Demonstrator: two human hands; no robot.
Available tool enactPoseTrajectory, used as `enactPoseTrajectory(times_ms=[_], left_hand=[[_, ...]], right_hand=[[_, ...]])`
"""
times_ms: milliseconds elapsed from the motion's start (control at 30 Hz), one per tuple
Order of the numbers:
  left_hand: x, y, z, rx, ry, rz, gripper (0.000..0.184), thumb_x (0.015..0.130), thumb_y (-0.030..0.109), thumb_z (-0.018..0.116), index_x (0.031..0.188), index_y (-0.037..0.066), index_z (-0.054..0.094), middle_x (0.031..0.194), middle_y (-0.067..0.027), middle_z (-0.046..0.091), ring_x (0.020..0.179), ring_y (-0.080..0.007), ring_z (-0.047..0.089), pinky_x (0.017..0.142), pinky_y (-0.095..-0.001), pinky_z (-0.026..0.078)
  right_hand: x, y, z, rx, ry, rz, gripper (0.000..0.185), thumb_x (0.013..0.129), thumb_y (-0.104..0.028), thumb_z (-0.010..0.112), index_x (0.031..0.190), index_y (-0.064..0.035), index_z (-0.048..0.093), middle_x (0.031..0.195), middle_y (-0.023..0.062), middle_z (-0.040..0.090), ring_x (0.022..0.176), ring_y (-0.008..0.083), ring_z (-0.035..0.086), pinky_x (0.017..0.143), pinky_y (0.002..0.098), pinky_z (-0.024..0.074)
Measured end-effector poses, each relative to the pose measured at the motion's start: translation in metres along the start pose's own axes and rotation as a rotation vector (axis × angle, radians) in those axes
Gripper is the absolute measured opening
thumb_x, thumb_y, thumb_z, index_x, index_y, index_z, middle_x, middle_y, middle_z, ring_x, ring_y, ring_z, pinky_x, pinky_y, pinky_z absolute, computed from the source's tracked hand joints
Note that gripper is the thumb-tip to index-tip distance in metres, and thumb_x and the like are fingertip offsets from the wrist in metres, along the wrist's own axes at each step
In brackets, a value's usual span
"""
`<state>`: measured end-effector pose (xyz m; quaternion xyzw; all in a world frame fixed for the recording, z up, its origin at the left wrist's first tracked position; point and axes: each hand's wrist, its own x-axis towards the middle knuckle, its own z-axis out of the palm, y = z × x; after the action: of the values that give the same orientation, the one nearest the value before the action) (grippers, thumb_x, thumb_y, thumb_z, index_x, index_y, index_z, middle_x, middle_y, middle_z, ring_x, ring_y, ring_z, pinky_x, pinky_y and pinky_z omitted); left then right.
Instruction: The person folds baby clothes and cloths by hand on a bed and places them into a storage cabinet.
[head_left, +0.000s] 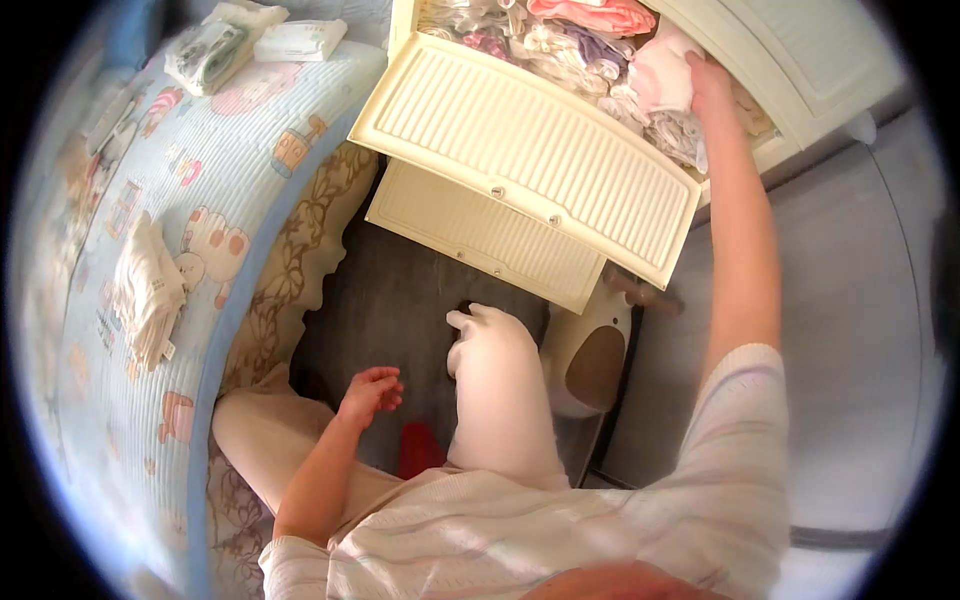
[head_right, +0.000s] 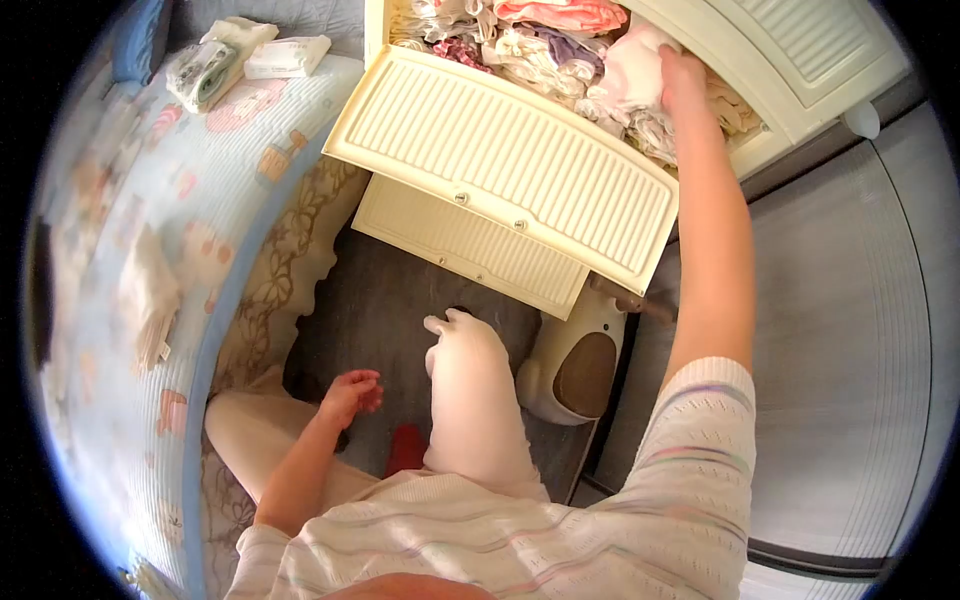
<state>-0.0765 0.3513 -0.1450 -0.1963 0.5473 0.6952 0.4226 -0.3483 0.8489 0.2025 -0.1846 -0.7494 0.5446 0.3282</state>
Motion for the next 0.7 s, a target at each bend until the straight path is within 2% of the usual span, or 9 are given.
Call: enactPoseTrajectory(times_ms=[100,167,267,333,400,433,567,600,700], left_hand=[[0.005,-0.002,0.000,0.020,0.021,-0.015,0.025,0.083,0.013,0.057,0.105,0.004,0.053,0.082,-0.0073,0.061,0.063,-0.0156,0.058,0.057,-0.0280,0.047],[0.008,-0.003,0.001,0.045,0.034,-0.032,0.025,0.082,0.012,0.057,0.105,0.004,0.054,0.082,-0.0066,0.061,0.062,-0.0147,0.058,0.056,-0.0271,0.047],[0.012,-0.003,0.001,0.068,0.044,-0.059,0.026,0.082,0.011,0.056,0.107,0.004,0.054,0.081,-0.0054,0.060,0.061,-0.0132,0.058,0.054,-0.0256,0.047],[0.014,-0.005,0.000,0.070,0.044,-0.071,0.026,0.082,0.011,0.056,0.107,0.004,0.054,0.081,-0.0052,0.060,0.062,-0.0130,0.058,0.054,-0.0256,0.047],[0.016,-0.005,0.001,0.072,0.042,-0.083,0.026,0.082,0.011,0.056,0.107,0.004,0.054,0.081,-0.0048,0.060,0.062,-0.0127,0.057,0.054,-0.0254,0.046],[0.016,-0.004,0.001,0.074,0.040,-0.087,0.027,0.082,0.012,0.056,0.107,0.004,0.054,0.081,-0.0046,0.060,0.062,-0.0126,0.057,0.054,-0.0254,0.046],[0.019,-0.002,0.003,0.117,0.042,-0.089,0.025,0.082,0.012,0.056,0.106,0.004,0.055,0.081,-0.0046,0.060,0.062,-0.0124,0.056,0.054,-0.0254,0.045],[0.020,-0.003,0.003,0.125,0.042,-0.081,0.024,0.082,0.011,0.056,0.105,0.003,0.055,0.082,-0.0053,0.060,0.063,-0.0130,0.057,0.054,-0.0260,0.046],[0.022,-0.004,0.005,0.138,0.027,-0.065,0.025,0.081,0.011,0.055,0.105,0.004,0.055,0.082,-0.0039,0.059,0.062,-0.0117,0.056,0.054,-0.0248,0.045]], right_hand=[[0.014,-0.006,0.009,-0.227,0.030,-0.108,0.043,0.085,-0.022,0.053,0.115,0.0074,0.049,0.114,0.0172,0.055,0.101,0.0245,0.055,0.084,0.0336,0.0446],[0.082,0.028,0.004,-0.586,0.130,-0.202,0.045,0.084,-0.024,0.053,0.117,0.0054,0.049,0.115,0.0172,0.055,0.104,0.0259,0.053,0.086,0.0338,0.0421],[0.101,0.039,0.006,-0.938,0.146,-0.388,0.044,0.087,-0.025,0.042,0.124,-0.0003,0.045,0.129,0.0178,0.043,0.117,0.0289,0.042,0.095,0.0349,0.0334],[0.092,0.010,0.009,-1.917,-0.026,-0.461,0.044,0.091,-0.024,0.037,0.129,-0.0030,0.040,0.135,0.0171,0.038,0.121,0.0309,0.040,0.099,0.0361,0.0321],[0.133,0.043,0.001,-0.911,-0.159,-0.244,0.045,0.091,-0.028,0.036,0.129,-0.0036,0.039,0.135,0.0160,0.037,0.120,0.0316,0.041,0.099,0.0368,0.0321],[0.131,0.045,0.001,-0.959,-0.122,-0.247,0.046,0.091,-0.030,0.037,0.127,-0.0036,0.042,0.134,0.0163,0.039,0.119,0.0316,0.043,0.098,0.0371,0.0340],[0.124,0.042,0.017,-1.517,0.046,-0.235,0.050,0.087,-0.040,0.042,0.121,-0.0037,0.050,0.128,0.0173,0.046,0.114,0.0315,0.048,0.091,0.0382,0.0415],[0.122,0.039,0.021,-1.571,0.075,-0.233,0.052,0.086,-0.043,0.044,0.119,-0.0037,0.052,0.126,0.0175,0.048,0.113,0.0315,0.049,0.090,0.0385,0.0434],[0.105,0.026,0.021,-1.549,0.009,-0.332,0.052,0.085,-0.046,0.041,0.117,-0.0061,0.055,0.119,0.0194,0.052,0.107,0.0354,0.052,0.091,0.0416,0.0409]])
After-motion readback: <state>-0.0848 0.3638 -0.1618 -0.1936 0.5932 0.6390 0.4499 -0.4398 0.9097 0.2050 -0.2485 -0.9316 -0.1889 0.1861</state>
